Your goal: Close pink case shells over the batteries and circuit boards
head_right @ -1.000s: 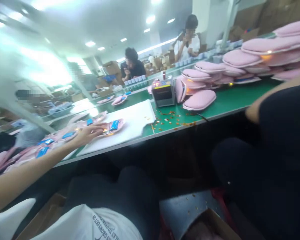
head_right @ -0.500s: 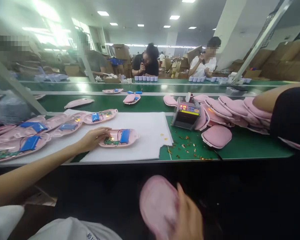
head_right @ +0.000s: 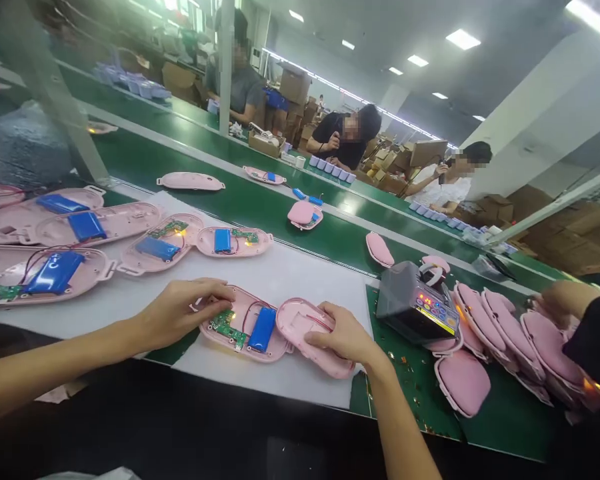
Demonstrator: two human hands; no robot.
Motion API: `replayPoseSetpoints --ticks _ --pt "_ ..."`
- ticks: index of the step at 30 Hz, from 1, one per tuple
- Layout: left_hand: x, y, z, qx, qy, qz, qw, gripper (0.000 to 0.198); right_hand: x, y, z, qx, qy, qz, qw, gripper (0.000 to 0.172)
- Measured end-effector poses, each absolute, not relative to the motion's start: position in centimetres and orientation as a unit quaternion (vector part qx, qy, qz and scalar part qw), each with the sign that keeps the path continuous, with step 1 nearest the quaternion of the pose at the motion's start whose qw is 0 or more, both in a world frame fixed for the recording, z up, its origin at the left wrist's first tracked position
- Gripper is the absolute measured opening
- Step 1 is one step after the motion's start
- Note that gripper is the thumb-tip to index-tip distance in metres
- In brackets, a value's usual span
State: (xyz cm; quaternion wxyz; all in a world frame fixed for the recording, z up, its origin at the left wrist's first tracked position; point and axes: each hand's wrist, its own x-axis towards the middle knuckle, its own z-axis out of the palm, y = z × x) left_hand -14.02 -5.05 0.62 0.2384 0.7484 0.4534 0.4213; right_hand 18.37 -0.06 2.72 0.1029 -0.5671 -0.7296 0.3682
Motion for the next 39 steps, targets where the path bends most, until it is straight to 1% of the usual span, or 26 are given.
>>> replayPoseSetpoints --ticks 1,4,5,7,8,10,12,14,17,19,21,22,25,27,29,32,34,35,38,39 --pt "-14.0 -5.1 0.7 0.74 0.456 0.424 0.255 0.02 17.8 0.0 3.1 -0.568 -0.702 0.397 0.164 0.038" --pt "-14.0 -5.2 0.5 0.702 0.474 0.433 0.308 0.017 15.0 -0.6 3.6 -0.547 -0.552 0.464 0.425 0.05" --pt "-14.0 -5.3 0.3 0.69 0.477 0.438 0.323 0.017 13.8 -1.0 3.4 -0.527 -0.503 0.488 0.481 0.053" --pt "-13.8 -5.5 0.1 0.668 0.484 0.459 0.329 0.018 11.3 -2.1 2.8 -0.495 -0.439 0.531 0.529 0.056" --pt "-13.6 -5.7 0.0 0.66 0.489 0.476 0.315 0.017 9.9 -2.6 2.4 -0.488 -0.419 0.534 0.549 0.057" --pt "-13.2 -6.1 -0.1 0.656 0.483 0.517 0.263 0.016 7.2 -3.5 1.7 -0.479 -0.386 0.501 0.609 0.057" --pt "-12.7 -6.4 0.0 0.668 0.465 0.55 0.188 0.016 4.6 -4.3 1.2 -0.461 -0.369 0.464 0.66 0.056" --pt "-12.3 -6.5 0.1 0.675 0.456 0.567 0.125 0.016 2.5 -5.0 1.0 -0.434 -0.371 0.465 0.676 0.055" --pt "-12.0 -6.1 0.2 0.651 0.48 0.584 0.072 0.013 0.3 -6.0 1.0 -0.407 -0.38 0.468 0.686 0.061" --pt "-12.0 -5.6 0.0 0.635 0.491 0.595 0.05 0.013 -0.2 -6.6 1.0 -0.406 -0.389 0.447 0.696 0.066" --pt "-12.0 -5.1 -0.4 0.629 0.475 0.612 0.059 0.014 -0.2 -7.1 1.0 -0.408 -0.4 0.426 0.701 0.067" --pt "-11.9 -4.9 -0.6 0.623 0.463 0.625 0.084 0.014 -0.2 -7.2 1.0 -0.409 -0.404 0.413 0.706 0.066" --pt "-11.6 -4.7 -1.1 0.57 0.451 0.652 0.217 0.012 -0.2 -7.3 0.9 -0.406 -0.407 0.384 0.722 0.06" --pt "-11.6 -4.8 -1.1 0.542 0.455 0.646 0.286 0.008 -0.4 -7.1 0.8 -0.402 -0.403 0.395 0.721 0.056" --pt "-11.9 -5.0 -0.9 0.554 0.44 0.636 0.309 0.006 -0.6 -6.9 0.7 -0.402 -0.401 0.416 0.71 0.054" --pt "-12.4 -5.1 -0.5 0.58 0.413 0.635 0.301 0.006 -0.6 -6.7 0.3 -0.408 -0.429 0.422 0.687 0.056" --pt "-12.7 -4.9 -0.4 0.547 0.413 0.645 0.337 0.003 -0.4 -6.7 0.1 -0.404 -0.453 0.427 0.67 0.059" --pt "-12.8 -4.8 -0.4 0.515 0.412 0.65 0.379 0.005 -0.3 -6.6 -0.1 -0.402 -0.458 0.433 0.664 0.06" --pt "-12.9 -4.4 -0.6 0.42 0.385 0.631 0.527 0.049 -0.3 -6.3 -0.5 -0.396 -0.449 0.453 0.66 0.057" --pt "-12.9 -4.2 -0.8 0.407 0.365 0.62 0.563 0.058 -0.4 -6.2 -0.6 -0.393 -0.443 0.463 0.659 0.056"
